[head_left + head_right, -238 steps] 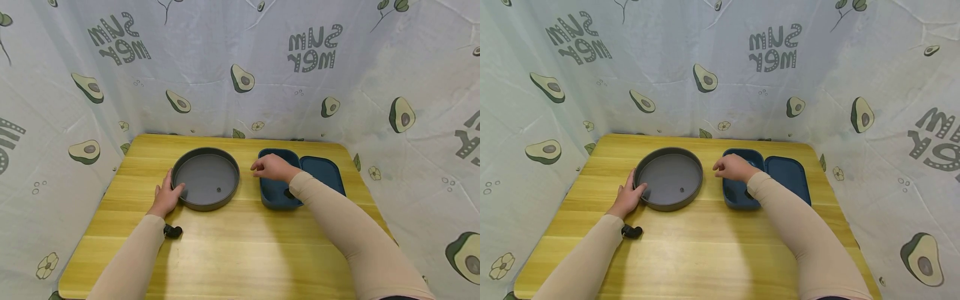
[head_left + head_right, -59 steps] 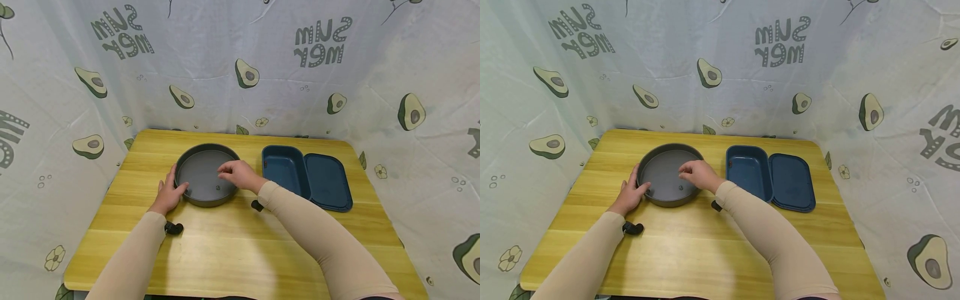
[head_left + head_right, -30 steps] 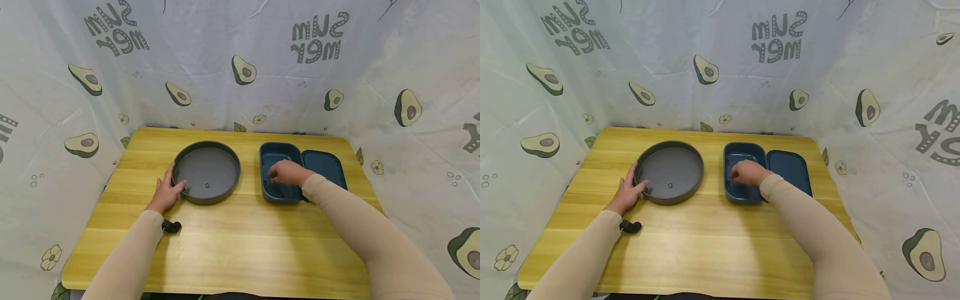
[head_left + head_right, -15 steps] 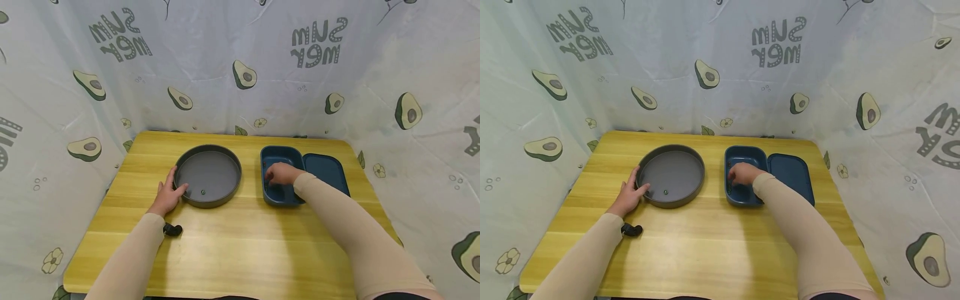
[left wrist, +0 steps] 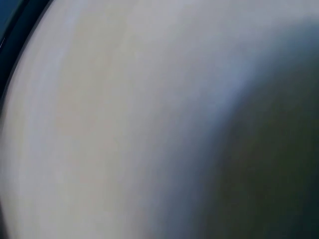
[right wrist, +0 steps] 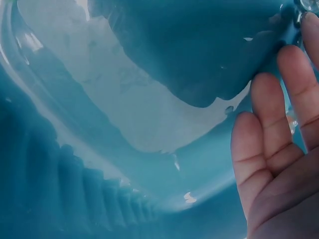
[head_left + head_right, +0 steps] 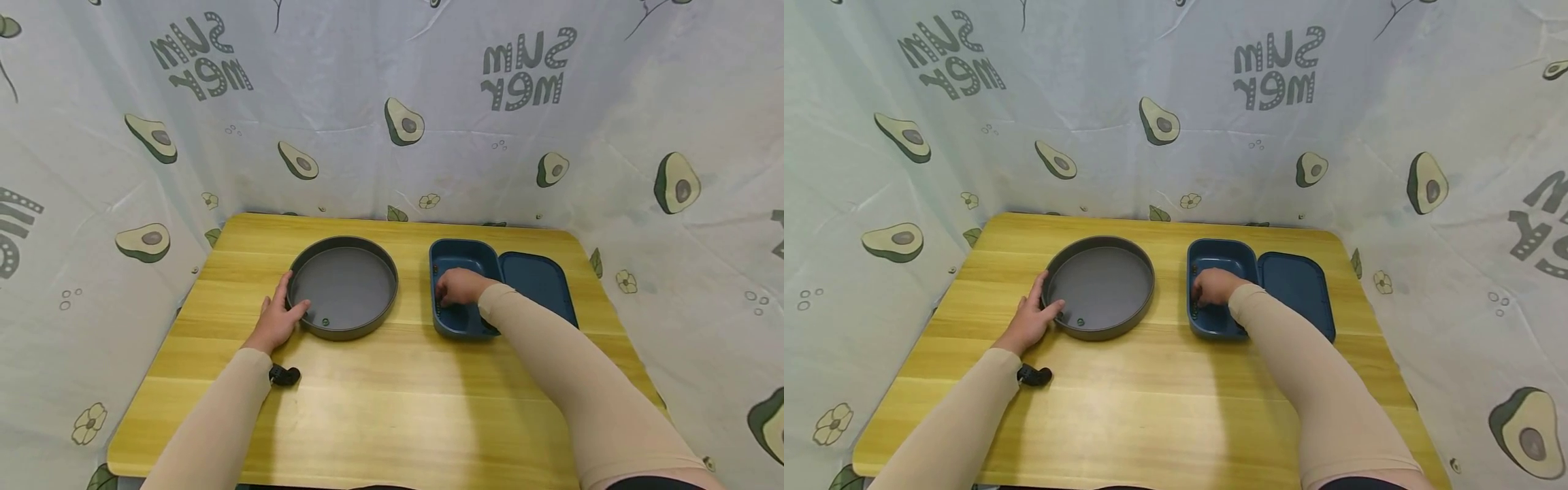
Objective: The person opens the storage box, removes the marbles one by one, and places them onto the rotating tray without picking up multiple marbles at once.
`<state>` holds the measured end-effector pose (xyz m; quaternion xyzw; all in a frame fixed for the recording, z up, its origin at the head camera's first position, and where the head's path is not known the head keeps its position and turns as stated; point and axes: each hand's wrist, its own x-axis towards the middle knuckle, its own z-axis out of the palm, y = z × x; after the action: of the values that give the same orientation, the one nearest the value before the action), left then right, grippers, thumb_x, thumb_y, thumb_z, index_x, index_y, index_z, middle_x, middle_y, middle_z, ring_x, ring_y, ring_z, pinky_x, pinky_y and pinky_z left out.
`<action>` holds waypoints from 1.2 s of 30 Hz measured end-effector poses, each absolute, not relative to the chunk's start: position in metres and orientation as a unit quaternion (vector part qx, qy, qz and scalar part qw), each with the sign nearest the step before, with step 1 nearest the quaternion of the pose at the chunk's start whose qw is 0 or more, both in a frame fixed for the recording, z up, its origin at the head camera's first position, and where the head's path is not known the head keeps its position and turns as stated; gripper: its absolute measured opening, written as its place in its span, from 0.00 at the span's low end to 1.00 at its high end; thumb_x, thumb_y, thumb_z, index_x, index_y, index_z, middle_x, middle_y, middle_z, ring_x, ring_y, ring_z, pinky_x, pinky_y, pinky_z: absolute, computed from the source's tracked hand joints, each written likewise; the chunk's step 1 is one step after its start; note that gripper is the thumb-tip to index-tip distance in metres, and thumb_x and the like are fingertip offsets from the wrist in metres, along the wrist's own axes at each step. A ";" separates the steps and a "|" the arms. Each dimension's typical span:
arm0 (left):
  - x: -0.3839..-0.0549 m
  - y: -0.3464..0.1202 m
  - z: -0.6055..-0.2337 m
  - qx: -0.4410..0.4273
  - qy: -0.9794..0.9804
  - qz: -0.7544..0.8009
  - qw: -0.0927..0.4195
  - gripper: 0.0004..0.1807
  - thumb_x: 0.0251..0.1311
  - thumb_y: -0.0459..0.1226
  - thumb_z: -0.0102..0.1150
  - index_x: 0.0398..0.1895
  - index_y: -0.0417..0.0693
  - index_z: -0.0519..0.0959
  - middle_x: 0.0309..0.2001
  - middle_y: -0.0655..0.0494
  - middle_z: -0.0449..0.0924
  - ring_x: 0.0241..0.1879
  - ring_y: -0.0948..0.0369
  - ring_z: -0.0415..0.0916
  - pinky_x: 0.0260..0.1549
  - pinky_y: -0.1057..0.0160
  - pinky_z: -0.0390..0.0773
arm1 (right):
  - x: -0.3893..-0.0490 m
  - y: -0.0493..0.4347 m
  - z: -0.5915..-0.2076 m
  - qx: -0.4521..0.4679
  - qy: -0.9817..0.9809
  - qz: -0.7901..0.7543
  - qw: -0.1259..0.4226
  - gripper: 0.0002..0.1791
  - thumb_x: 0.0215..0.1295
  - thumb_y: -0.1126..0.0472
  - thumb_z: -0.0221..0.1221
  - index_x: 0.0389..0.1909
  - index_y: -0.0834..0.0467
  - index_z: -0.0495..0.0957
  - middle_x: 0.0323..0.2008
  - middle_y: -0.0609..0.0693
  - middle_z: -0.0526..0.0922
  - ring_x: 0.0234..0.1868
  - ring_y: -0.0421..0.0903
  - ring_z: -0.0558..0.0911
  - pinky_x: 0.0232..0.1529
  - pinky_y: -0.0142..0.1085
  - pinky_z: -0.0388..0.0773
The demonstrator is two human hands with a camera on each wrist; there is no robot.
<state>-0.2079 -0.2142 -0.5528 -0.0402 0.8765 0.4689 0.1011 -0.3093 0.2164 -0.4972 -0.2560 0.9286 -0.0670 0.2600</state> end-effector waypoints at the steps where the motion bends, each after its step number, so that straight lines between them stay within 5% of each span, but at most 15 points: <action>1: -0.208 -0.214 -0.553 -0.040 0.877 0.469 0.101 0.45 0.78 0.57 0.50 0.85 0.81 0.33 0.88 0.52 0.35 0.82 0.32 0.16 0.73 0.17 0.36 | -0.310 0.216 -0.498 -0.259 0.928 -0.067 0.259 0.06 0.67 0.61 0.70 0.44 0.53 0.90 0.42 0.47 0.91 0.43 0.43 0.85 0.55 0.45 0.85; 12: -0.208 -0.215 -0.555 -0.034 0.881 0.463 0.091 0.46 0.78 0.58 0.51 0.85 0.81 0.33 0.88 0.51 0.37 0.83 0.31 0.23 0.73 0.18 0.41 | -0.309 0.217 -0.498 -0.261 0.927 -0.067 0.262 0.05 0.68 0.59 0.70 0.42 0.51 0.91 0.41 0.45 0.91 0.41 0.41 0.84 0.55 0.44 0.86; 36: -0.207 -0.215 -0.552 -0.032 0.882 0.461 0.096 0.46 0.78 0.56 0.51 0.85 0.81 0.31 0.88 0.49 0.36 0.83 0.30 0.22 0.73 0.18 0.42 | -0.305 0.224 -0.491 -0.246 0.930 -0.096 0.257 0.06 0.69 0.58 0.69 0.44 0.51 0.91 0.43 0.46 0.91 0.44 0.42 0.85 0.55 0.45 0.86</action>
<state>-0.2073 -0.2151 -0.5518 -0.0318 0.8817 0.4607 0.0965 -0.3049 0.2242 -0.4915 -0.2461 0.9297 -0.0955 0.2570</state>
